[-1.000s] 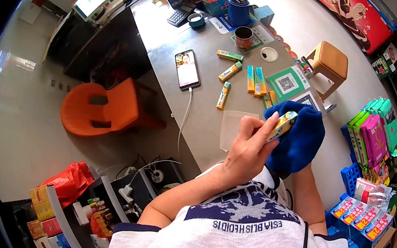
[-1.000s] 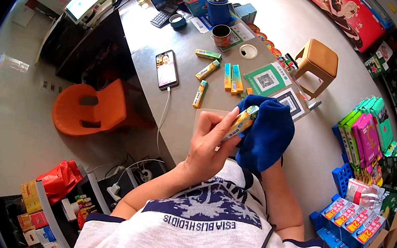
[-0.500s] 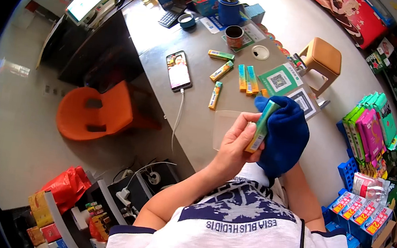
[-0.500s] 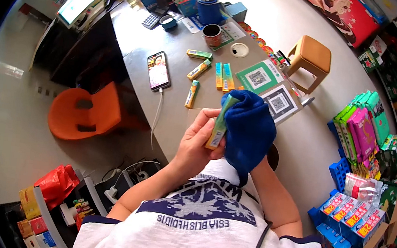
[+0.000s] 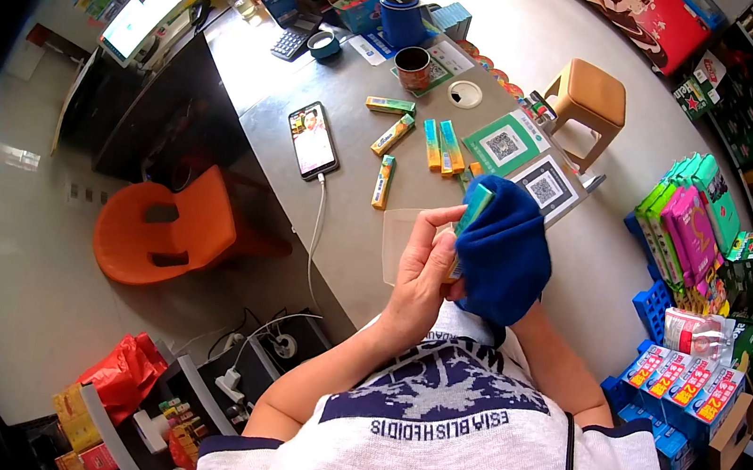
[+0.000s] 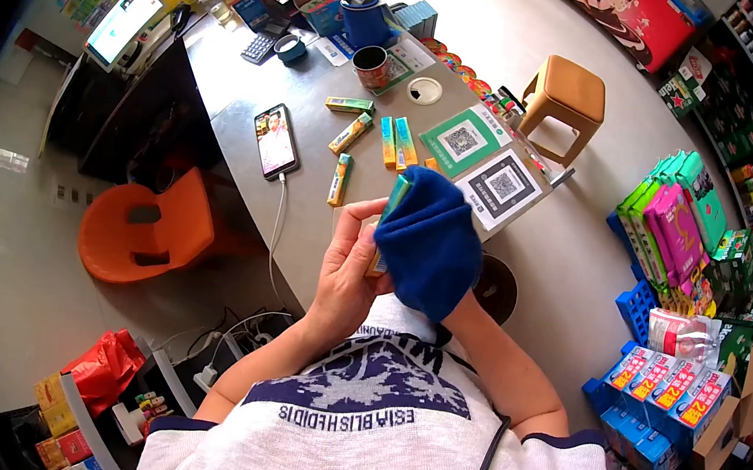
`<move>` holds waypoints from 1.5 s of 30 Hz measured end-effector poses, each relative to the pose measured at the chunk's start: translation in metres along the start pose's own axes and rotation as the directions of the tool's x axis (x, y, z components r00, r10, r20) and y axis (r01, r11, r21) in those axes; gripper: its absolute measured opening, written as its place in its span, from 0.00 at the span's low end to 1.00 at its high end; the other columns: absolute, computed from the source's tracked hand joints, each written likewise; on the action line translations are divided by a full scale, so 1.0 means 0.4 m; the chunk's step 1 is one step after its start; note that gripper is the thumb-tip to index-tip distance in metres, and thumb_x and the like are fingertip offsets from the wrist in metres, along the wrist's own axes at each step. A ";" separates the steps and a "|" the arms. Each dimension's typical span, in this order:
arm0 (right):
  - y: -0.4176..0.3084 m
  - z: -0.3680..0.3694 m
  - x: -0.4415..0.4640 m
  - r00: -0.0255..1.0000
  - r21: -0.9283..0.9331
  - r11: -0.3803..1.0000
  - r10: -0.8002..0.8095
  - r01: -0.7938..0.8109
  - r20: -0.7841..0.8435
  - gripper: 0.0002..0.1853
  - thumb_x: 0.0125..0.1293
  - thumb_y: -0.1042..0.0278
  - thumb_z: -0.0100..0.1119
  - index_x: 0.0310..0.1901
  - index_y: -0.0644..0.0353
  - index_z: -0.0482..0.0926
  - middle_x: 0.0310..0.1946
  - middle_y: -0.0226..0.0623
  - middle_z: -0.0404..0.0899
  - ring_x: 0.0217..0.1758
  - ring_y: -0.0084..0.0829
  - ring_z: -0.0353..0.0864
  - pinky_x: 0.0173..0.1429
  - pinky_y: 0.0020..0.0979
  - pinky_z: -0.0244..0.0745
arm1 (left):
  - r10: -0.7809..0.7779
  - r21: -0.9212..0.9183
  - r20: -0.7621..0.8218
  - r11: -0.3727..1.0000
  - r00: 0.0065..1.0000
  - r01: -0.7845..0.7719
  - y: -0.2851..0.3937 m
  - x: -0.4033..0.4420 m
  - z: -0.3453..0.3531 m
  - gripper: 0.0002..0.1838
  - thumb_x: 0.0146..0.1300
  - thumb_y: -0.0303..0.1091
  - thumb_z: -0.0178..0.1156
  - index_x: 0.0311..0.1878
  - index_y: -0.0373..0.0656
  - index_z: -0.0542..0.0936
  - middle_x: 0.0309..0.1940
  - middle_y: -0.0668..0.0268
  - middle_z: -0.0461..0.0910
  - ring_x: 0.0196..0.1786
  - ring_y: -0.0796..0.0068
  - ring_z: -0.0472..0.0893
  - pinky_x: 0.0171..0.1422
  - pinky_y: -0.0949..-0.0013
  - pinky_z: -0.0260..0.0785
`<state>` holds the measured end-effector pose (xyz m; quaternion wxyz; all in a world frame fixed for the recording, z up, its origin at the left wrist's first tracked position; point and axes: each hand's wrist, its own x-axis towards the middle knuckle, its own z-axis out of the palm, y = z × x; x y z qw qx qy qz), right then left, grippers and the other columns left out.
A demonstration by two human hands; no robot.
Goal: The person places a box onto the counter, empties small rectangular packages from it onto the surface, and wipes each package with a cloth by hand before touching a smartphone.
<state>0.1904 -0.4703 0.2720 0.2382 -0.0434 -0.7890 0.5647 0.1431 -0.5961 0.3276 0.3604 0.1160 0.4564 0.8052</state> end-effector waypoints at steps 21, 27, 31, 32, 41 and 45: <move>-0.133 -0.116 0.089 0.987 -0.216 0.973 -0.052 0.084 0.150 0.13 0.39 0.66 0.65 0.32 0.54 0.79 0.34 0.39 0.78 0.37 0.44 0.77 0.42 0.37 0.73 | -0.172 -0.089 0.252 0.976 0.952 0.200 0.006 -0.002 -0.023 0.12 0.70 0.43 0.52 0.46 0.44 0.68 0.30 0.66 0.70 0.25 0.84 0.63 0.29 0.81 0.53; -0.071 -0.104 0.091 0.960 0.003 0.960 -0.279 0.279 0.024 0.18 0.35 0.68 0.68 0.34 0.55 0.79 0.33 0.38 0.78 0.36 0.44 0.77 0.40 0.38 0.74 | -0.174 -0.109 0.252 0.972 0.952 0.206 -0.002 -0.003 -0.029 0.18 0.71 0.47 0.47 0.49 0.40 0.70 0.29 0.66 0.70 0.28 0.80 0.65 0.34 0.77 0.56; -0.094 -0.057 0.066 0.998 -0.382 0.923 -0.015 0.036 0.057 0.18 0.41 0.69 0.68 0.38 0.57 0.78 0.34 0.38 0.78 0.36 0.40 0.78 0.42 0.36 0.75 | -0.168 -0.208 0.178 0.957 0.970 0.204 -0.004 0.000 -0.024 0.18 0.73 0.46 0.43 0.55 0.43 0.68 0.36 0.67 0.72 0.34 0.80 0.67 0.39 0.75 0.59; -0.144 -0.056 0.075 0.983 -0.659 0.729 -0.140 0.182 0.116 0.18 0.44 0.69 0.68 0.40 0.57 0.78 0.34 0.38 0.79 0.36 0.39 0.79 0.42 0.36 0.75 | -0.151 -0.234 0.164 0.954 0.975 0.187 0.000 0.003 -0.019 0.16 0.73 0.45 0.43 0.55 0.45 0.68 0.40 0.68 0.73 0.36 0.80 0.69 0.41 0.75 0.62; -0.072 0.027 0.019 0.997 -0.156 0.986 0.044 -0.054 -0.068 0.18 0.54 0.67 0.66 0.47 0.59 0.76 0.41 0.40 0.78 0.43 0.38 0.78 0.49 0.32 0.74 | -0.140 -0.303 -0.038 0.945 0.989 0.122 0.002 0.005 0.008 0.13 0.76 0.42 0.39 0.56 0.50 0.65 0.51 0.68 0.74 0.52 0.77 0.76 0.56 0.67 0.71; -0.087 -0.020 0.044 0.998 -0.389 0.919 -0.064 0.059 0.001 0.18 0.57 0.67 0.63 0.49 0.59 0.76 0.43 0.40 0.78 0.43 0.36 0.78 0.50 0.31 0.74 | -0.112 -0.220 0.003 0.969 0.994 0.110 -0.008 0.003 0.005 0.10 0.75 0.41 0.40 0.53 0.52 0.66 0.47 0.69 0.74 0.48 0.79 0.77 0.54 0.69 0.71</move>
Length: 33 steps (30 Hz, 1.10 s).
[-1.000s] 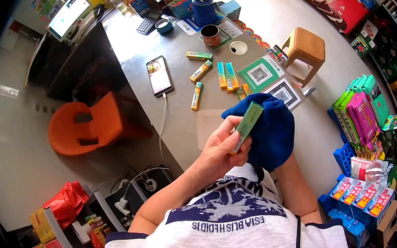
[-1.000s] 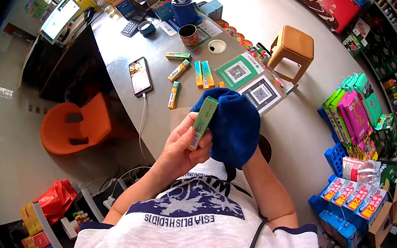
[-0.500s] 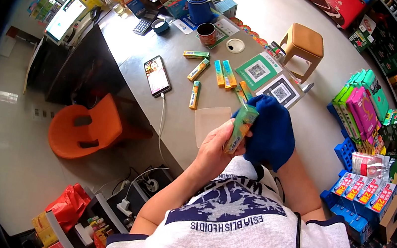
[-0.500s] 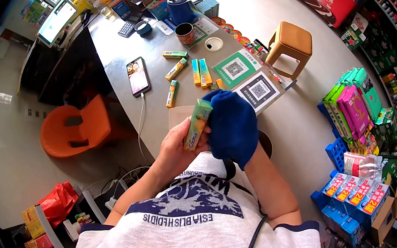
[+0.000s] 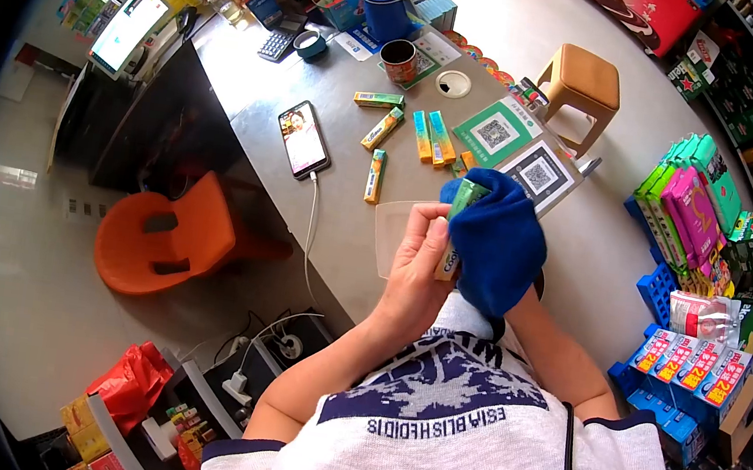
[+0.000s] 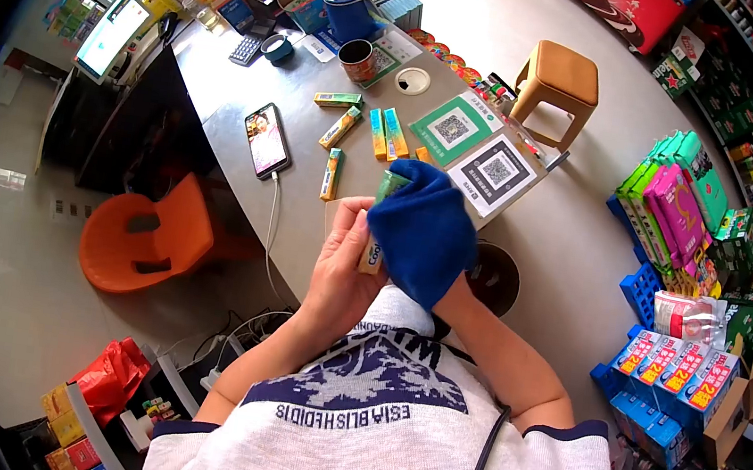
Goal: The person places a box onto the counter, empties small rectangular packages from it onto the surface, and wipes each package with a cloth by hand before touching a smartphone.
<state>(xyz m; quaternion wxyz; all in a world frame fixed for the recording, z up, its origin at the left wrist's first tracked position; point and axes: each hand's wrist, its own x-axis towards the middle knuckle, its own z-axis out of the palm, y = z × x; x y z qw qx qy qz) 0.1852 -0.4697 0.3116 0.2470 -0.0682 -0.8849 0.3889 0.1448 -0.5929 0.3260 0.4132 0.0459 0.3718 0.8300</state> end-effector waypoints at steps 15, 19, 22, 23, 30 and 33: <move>0.057 0.047 -0.021 0.987 0.205 0.976 0.037 -0.068 0.155 0.28 0.61 0.65 0.59 0.62 0.63 0.66 0.52 0.44 0.74 0.56 0.39 0.74 0.61 0.32 0.69 | 0.075 0.085 -0.194 0.995 0.978 -0.060 -0.009 0.005 0.011 0.13 0.76 0.42 0.39 0.55 0.47 0.66 0.40 0.69 0.75 0.36 0.82 0.76 0.39 0.74 0.71; -0.005 0.020 -0.032 0.998 -0.022 0.998 0.063 -0.063 0.002 0.21 0.58 0.63 0.61 0.53 0.55 0.72 0.44 0.42 0.77 0.48 0.42 0.78 0.54 0.35 0.73 | 0.221 0.360 -0.112 0.918 0.969 -0.168 -0.030 0.013 -0.024 0.11 0.76 0.40 0.39 0.52 0.47 0.67 0.40 0.71 0.74 0.37 0.85 0.75 0.39 0.79 0.71; 0.097 0.032 -0.039 0.983 -0.137 0.976 -0.177 0.169 -0.049 0.12 0.59 0.66 0.60 0.45 0.55 0.78 0.42 0.38 0.78 0.43 0.36 0.79 0.50 0.32 0.74 | 0.201 0.518 0.005 0.838 0.979 -0.175 -0.038 0.009 -0.037 0.11 0.76 0.40 0.38 0.49 0.47 0.68 0.37 0.70 0.73 0.34 0.87 0.74 0.36 0.82 0.69; 0.153 0.072 -0.064 0.991 0.344 0.931 0.135 -0.123 -0.012 0.09 0.60 0.66 0.59 0.42 0.55 0.79 0.42 0.36 0.79 0.45 0.34 0.78 0.50 0.32 0.74 | 0.142 0.455 -0.002 0.881 0.990 -0.125 -0.026 0.000 -0.020 0.11 0.76 0.41 0.38 0.49 0.47 0.67 0.37 0.70 0.73 0.34 0.86 0.74 0.35 0.81 0.69; 0.014 -0.051 0.019 0.997 -0.299 0.953 0.072 -0.056 0.041 0.18 0.46 0.68 0.68 0.40 0.56 0.76 0.36 0.40 0.80 0.39 0.37 0.80 0.44 0.32 0.75 | 0.137 0.382 0.149 0.906 0.979 -0.185 -0.002 -0.005 -0.005 0.19 0.75 0.42 0.40 0.63 0.42 0.63 0.40 0.67 0.73 0.42 0.82 0.73 0.47 0.76 0.68; -0.017 -0.033 0.004 0.977 0.105 0.973 0.199 -0.206 0.080 0.21 0.41 0.68 0.69 0.40 0.58 0.75 0.30 0.42 0.81 0.34 0.40 0.81 0.41 0.34 0.76 | 0.322 0.387 0.154 0.850 0.934 -0.357 0.008 0.006 -0.013 0.20 0.73 0.36 0.45 0.64 0.39 0.64 0.46 0.65 0.73 0.50 0.79 0.72 0.55 0.75 0.65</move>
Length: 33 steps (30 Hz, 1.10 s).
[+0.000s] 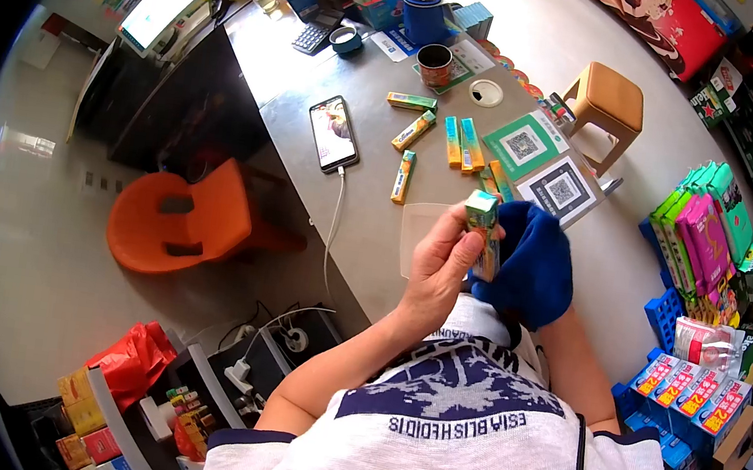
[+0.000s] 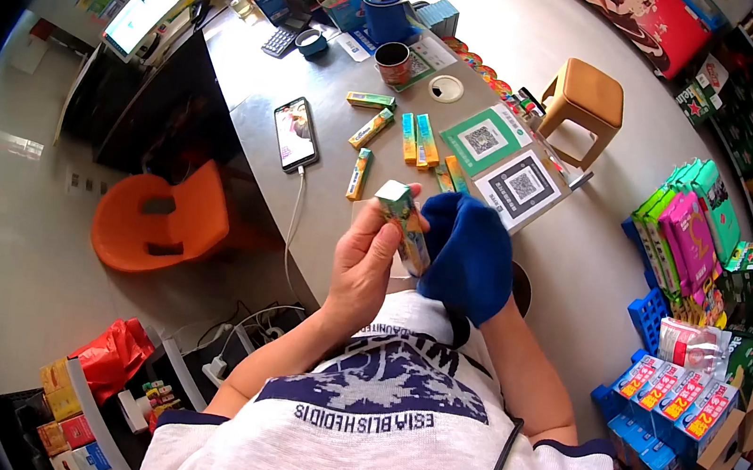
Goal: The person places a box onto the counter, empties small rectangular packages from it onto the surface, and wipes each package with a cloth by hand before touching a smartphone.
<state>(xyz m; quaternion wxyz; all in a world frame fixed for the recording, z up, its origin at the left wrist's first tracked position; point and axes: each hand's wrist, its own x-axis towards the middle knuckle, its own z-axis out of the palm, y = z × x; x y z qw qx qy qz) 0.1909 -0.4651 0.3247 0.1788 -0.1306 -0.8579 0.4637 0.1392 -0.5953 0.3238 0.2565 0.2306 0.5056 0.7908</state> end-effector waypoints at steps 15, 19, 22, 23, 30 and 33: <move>0.084 0.015 -0.014 0.976 0.610 0.781 0.211 -0.133 -0.057 0.18 0.54 0.69 0.64 0.48 0.56 0.77 0.44 0.41 0.78 0.48 0.35 0.78 0.53 0.32 0.73 | -0.108 0.191 -0.050 0.975 0.993 0.116 -0.013 -0.015 0.001 0.21 0.62 0.25 0.61 0.58 0.37 0.72 0.49 0.59 0.73 0.47 0.74 0.77 0.51 0.75 0.71; 0.109 0.037 -0.033 0.972 -0.028 0.980 -0.197 0.195 -0.127 0.22 0.53 0.65 0.68 0.50 0.58 0.76 0.46 0.41 0.77 0.51 0.38 0.77 0.55 0.33 0.73 | 0.144 0.625 0.017 0.771 0.989 -0.123 -0.005 -0.009 0.002 0.24 0.64 0.27 0.59 0.63 0.34 0.69 0.49 0.60 0.76 0.46 0.77 0.78 0.53 0.76 0.70; 0.105 0.029 -0.029 0.918 0.035 0.928 -0.360 0.370 -0.168 0.23 0.53 0.62 0.69 0.50 0.61 0.75 0.47 0.41 0.76 0.52 0.38 0.77 0.56 0.33 0.72 | 0.174 0.678 0.080 0.712 0.981 -0.182 0.003 -0.014 0.007 0.25 0.65 0.27 0.59 0.65 0.35 0.67 0.49 0.60 0.77 0.47 0.78 0.78 0.53 0.75 0.70; 0.097 0.024 -0.016 0.882 0.086 0.893 -0.416 0.443 -0.222 0.23 0.55 0.62 0.68 0.50 0.62 0.75 0.47 0.41 0.76 0.51 0.37 0.77 0.55 0.32 0.72 | 0.142 0.642 0.064 0.752 0.988 -0.149 0.003 -0.017 0.007 0.25 0.65 0.27 0.58 0.65 0.35 0.67 0.48 0.60 0.77 0.47 0.78 0.78 0.53 0.75 0.71; 0.057 -0.021 0.009 0.988 0.894 0.438 0.149 -0.096 0.033 0.17 0.62 0.66 0.58 0.49 0.68 0.74 0.42 0.44 0.78 0.47 0.37 0.79 0.53 0.32 0.75 | -0.179 0.215 0.066 0.963 0.982 0.162 0.017 -0.020 0.009 0.26 0.69 0.31 0.54 0.68 0.37 0.62 0.41 0.63 0.77 0.42 0.79 0.78 0.50 0.75 0.72; 0.044 -0.029 0.020 0.964 0.966 0.171 0.214 -0.193 0.155 0.22 0.60 0.57 0.60 0.47 0.70 0.75 0.39 0.45 0.79 0.42 0.35 0.79 0.48 0.33 0.78 | -0.244 0.118 0.141 0.966 0.959 0.228 0.025 -0.013 0.004 0.27 0.70 0.33 0.53 0.69 0.37 0.60 0.41 0.64 0.76 0.39 0.79 0.76 0.47 0.74 0.71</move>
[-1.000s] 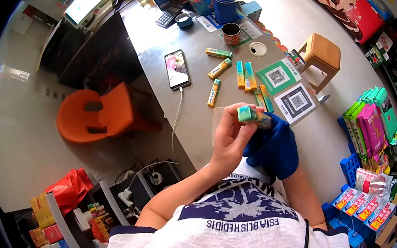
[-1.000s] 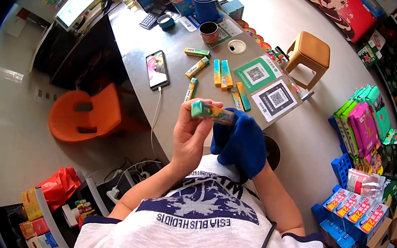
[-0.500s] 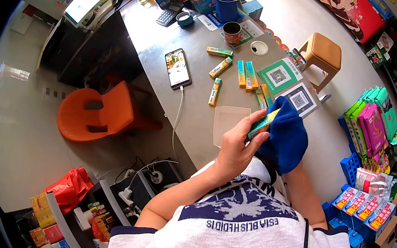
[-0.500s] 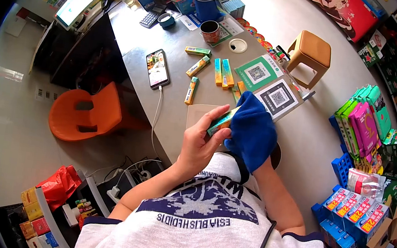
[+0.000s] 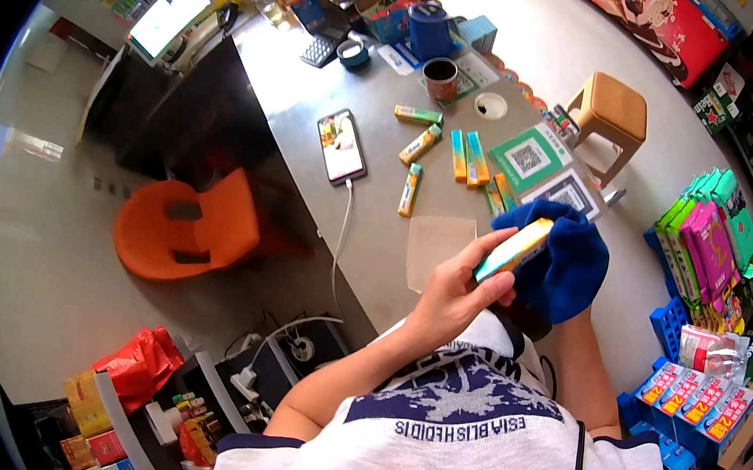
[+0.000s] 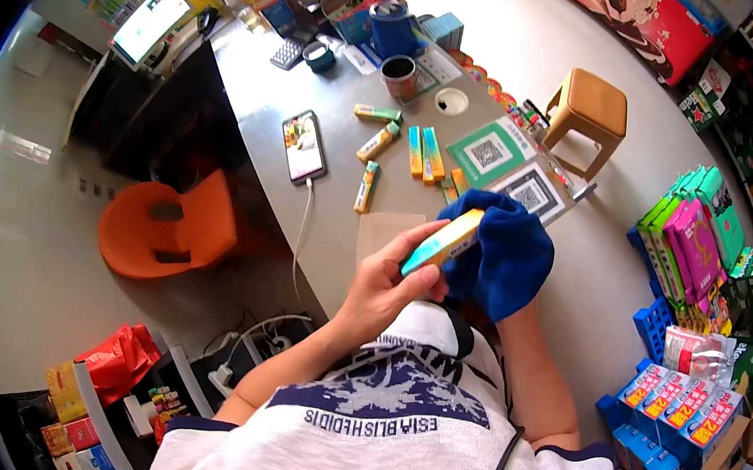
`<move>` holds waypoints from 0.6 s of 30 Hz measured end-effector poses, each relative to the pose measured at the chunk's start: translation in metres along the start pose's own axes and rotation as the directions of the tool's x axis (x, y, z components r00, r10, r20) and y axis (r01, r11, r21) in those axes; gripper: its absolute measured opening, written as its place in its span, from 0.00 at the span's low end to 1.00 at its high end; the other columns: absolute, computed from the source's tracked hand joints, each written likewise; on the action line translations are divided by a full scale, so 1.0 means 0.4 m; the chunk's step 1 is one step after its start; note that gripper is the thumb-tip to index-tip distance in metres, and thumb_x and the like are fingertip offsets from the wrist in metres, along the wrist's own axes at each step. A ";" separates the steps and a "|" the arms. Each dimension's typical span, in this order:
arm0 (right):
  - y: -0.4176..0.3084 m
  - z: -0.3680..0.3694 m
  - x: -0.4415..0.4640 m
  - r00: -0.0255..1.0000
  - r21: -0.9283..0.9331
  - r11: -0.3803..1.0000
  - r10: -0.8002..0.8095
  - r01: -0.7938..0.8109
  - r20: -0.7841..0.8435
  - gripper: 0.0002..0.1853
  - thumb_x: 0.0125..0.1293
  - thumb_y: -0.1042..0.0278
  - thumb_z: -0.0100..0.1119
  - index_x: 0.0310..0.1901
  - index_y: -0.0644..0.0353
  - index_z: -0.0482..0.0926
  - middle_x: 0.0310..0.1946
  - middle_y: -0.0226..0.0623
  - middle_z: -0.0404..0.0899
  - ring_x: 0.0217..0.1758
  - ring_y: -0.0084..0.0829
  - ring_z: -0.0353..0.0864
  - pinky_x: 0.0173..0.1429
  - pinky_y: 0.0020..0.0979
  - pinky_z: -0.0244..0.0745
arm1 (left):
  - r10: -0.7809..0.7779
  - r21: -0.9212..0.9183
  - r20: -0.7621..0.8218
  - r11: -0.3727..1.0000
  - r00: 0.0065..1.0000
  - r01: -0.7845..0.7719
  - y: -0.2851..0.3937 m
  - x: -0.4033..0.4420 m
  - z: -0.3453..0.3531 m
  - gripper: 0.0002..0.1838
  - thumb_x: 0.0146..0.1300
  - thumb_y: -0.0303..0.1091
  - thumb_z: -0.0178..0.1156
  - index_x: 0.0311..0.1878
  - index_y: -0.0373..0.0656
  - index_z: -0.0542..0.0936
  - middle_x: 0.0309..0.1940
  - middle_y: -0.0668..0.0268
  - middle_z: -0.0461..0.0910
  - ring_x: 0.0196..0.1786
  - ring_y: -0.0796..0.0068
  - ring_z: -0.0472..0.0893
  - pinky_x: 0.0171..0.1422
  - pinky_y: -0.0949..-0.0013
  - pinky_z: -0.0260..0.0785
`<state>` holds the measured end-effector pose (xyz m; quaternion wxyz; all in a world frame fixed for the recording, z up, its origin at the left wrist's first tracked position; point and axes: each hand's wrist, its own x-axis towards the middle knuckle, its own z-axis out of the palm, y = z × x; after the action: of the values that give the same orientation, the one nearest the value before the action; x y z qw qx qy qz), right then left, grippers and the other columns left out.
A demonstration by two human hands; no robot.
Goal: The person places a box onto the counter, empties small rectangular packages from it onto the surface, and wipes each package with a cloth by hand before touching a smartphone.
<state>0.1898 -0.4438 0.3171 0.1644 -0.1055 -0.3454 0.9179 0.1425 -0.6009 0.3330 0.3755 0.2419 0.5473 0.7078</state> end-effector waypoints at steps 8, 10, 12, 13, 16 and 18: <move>0.005 0.003 0.032 0.976 -0.597 0.776 -0.208 0.203 0.061 0.16 0.62 0.56 0.58 0.40 0.63 0.78 0.30 0.40 0.79 0.32 0.29 0.80 0.36 0.30 0.76 | -0.154 -0.404 0.120 0.895 0.981 0.190 0.009 0.015 -0.026 0.26 0.71 0.32 0.50 0.70 0.38 0.60 0.54 0.59 0.72 0.43 0.76 0.75 0.52 0.72 0.68; -0.024 0.019 0.035 0.956 -0.952 0.170 -0.192 0.253 0.220 0.21 0.54 0.60 0.64 0.47 0.62 0.74 0.36 0.41 0.78 0.38 0.33 0.79 0.40 0.31 0.75 | 0.000 0.002 0.008 1.000 1.000 0.000 0.032 0.020 -0.023 0.25 0.70 0.31 0.51 0.69 0.37 0.62 0.49 0.63 0.72 0.40 0.78 0.74 0.49 0.76 0.67; -0.005 0.021 0.038 0.882 -0.922 -0.221 -0.289 0.317 0.372 0.33 0.44 0.63 0.70 0.54 0.62 0.70 0.44 0.43 0.75 0.44 0.37 0.78 0.45 0.33 0.74 | 0.246 0.536 -0.027 0.822 0.969 -0.194 0.056 0.022 -0.029 0.27 0.66 0.27 0.57 0.67 0.37 0.65 0.36 0.64 0.71 0.38 0.76 0.74 0.44 0.74 0.69; 0.008 0.025 0.037 0.833 -0.903 -0.162 -0.350 0.397 0.429 0.37 0.41 0.64 0.71 0.56 0.62 0.68 0.46 0.44 0.74 0.46 0.39 0.77 0.48 0.34 0.74 | 0.353 0.639 -0.011 0.722 0.936 -0.264 0.065 0.018 -0.024 0.28 0.64 0.27 0.58 0.67 0.38 0.65 0.36 0.62 0.72 0.38 0.73 0.74 0.43 0.73 0.69; -0.023 0.048 0.037 0.642 -0.747 -0.063 -0.468 0.661 0.607 0.27 0.48 0.67 0.68 0.51 0.62 0.73 0.45 0.42 0.75 0.46 0.36 0.78 0.51 0.33 0.73 | 0.460 0.727 0.017 0.605 0.888 -0.327 0.076 0.006 -0.011 0.29 0.61 0.27 0.61 0.66 0.39 0.67 0.37 0.58 0.73 0.37 0.67 0.75 0.42 0.71 0.70; -0.020 0.032 0.032 0.671 -0.752 0.026 -0.471 0.659 0.572 0.22 0.50 0.68 0.66 0.48 0.62 0.75 0.44 0.42 0.76 0.46 0.35 0.78 0.52 0.32 0.73 | 0.470 0.722 0.010 0.607 0.883 -0.331 0.074 -0.005 -0.004 0.29 0.60 0.26 0.62 0.65 0.40 0.68 0.37 0.58 0.73 0.36 0.66 0.75 0.41 0.70 0.70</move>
<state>0.1757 -0.4409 0.3310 0.3925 0.0430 -0.8280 0.3982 0.1346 -0.6071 0.3608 0.0341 0.4180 0.7381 0.5285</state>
